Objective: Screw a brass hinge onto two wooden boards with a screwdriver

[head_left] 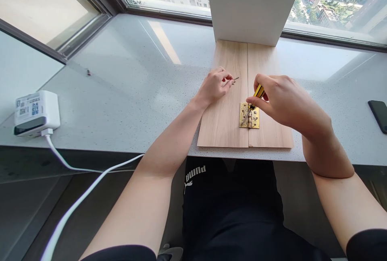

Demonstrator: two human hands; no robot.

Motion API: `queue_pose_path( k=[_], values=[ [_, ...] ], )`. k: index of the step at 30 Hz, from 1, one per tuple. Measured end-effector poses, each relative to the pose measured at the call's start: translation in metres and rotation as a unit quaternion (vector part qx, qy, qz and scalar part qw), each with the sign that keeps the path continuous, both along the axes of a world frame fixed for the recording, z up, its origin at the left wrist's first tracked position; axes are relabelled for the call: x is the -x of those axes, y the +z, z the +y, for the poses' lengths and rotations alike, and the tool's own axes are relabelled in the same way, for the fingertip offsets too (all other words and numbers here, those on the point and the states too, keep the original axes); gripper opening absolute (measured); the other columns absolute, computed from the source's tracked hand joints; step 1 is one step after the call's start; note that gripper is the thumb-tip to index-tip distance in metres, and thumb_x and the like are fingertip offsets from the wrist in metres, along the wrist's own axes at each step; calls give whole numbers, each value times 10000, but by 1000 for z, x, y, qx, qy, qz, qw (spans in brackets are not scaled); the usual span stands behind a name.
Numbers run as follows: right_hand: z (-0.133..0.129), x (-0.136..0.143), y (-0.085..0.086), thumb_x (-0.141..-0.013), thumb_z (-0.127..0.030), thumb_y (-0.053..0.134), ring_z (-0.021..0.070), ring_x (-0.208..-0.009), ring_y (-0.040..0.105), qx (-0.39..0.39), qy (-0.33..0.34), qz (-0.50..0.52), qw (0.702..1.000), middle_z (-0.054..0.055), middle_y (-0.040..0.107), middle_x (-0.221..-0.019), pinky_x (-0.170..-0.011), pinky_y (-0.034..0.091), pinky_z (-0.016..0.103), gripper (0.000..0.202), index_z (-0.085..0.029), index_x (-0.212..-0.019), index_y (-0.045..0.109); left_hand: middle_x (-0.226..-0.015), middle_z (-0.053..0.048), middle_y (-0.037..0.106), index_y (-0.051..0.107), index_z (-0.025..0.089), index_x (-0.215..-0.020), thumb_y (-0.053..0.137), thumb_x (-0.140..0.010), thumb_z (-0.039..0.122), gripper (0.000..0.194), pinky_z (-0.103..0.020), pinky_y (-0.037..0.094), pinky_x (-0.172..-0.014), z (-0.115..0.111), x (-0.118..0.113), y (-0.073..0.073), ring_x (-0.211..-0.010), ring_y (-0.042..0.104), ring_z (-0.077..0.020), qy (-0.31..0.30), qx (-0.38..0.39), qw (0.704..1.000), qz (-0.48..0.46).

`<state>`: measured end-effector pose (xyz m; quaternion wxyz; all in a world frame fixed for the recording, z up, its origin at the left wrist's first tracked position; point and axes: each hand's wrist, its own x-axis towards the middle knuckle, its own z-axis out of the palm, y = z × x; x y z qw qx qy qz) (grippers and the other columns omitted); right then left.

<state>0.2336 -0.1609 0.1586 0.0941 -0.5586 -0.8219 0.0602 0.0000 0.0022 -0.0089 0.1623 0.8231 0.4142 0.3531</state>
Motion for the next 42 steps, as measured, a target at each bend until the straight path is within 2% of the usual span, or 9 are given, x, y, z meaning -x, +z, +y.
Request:
queue_pose_path(
  k=[7,12,18,23,28,32,36,42],
  values=[
    [-10,18,3,-1136,-443,840,164,-632,358,-33,-41,-48,997,-6,570,-722,-691,238,365,335,-221,-967,654,-1142,-120,812,872,172,-1101,770,-1104,132,109,-417,638,-933,-1,0,1,-1059,762,-268,-5,-2,1000,-7],
    [-20,36,2,-1133,-545,856,140,-612,271,-46,-75,-45,995,-17,541,-694,-652,203,356,458,-221,-894,637,-1159,-117,816,866,179,-1112,770,-1117,150,100,-425,649,-971,-3,0,2,-1066,763,-269,-6,4,1000,-13],
    [-12,33,1,-1130,-504,880,141,-630,273,-38,-87,-40,995,-40,495,-679,-656,227,356,446,-224,-908,613,-1153,-113,816,867,184,-1102,764,-1111,127,118,-425,645,-948,-2,-1,1,-1065,755,-271,-6,0,1000,-7],
    [-3,29,2,-1131,-510,884,146,-635,326,-15,-74,-5,997,-34,530,-682,-673,232,365,504,-241,-868,549,-1157,-121,810,867,177,-1115,752,-1111,139,121,-426,642,-926,-1,0,2,-1074,749,-281,-10,2,1000,-8],
    [3,15,2,-1119,-413,905,151,-663,456,8,-29,39,999,-26,625,-740,-708,317,349,489,-249,-882,510,-1153,-124,805,867,187,-1118,744,-1110,159,127,-454,642,-949,-3,0,5,-1075,743,-292,-8,3,1000,-2],
    [7,-1,5,-1117,-319,872,172,-717,557,18,32,52,998,-24,673,-778,-747,370,344,341,-242,-929,598,-1148,-127,795,866,189,-1105,751,-1111,161,118,-458,627,-952,-3,-1,5,-1086,739,-299,-7,9,1000,-5],
    [7,-8,8,-1123,-276,829,188,-805,669,34,58,61,996,-2,754,-894,-765,418,345,233,-230,-974,657,-1139,-122,795,865,191,-1091,759,-1105,152,114,-460,623,-966,-3,-1,6,-1083,733,-295,-4,9,1000,-2],
    [-5,-5,11,-1109,-158,764,180,-829,591,27,141,50,988,44,744,-1083,-784,424,365,104,-214,-1053,697,-1165,-118,797,868,185,-1098,750,-1110,136,128,-435,615,-937,-7,-2,8,-1054,723,-273,1,16,1000,-4]
  ],
)
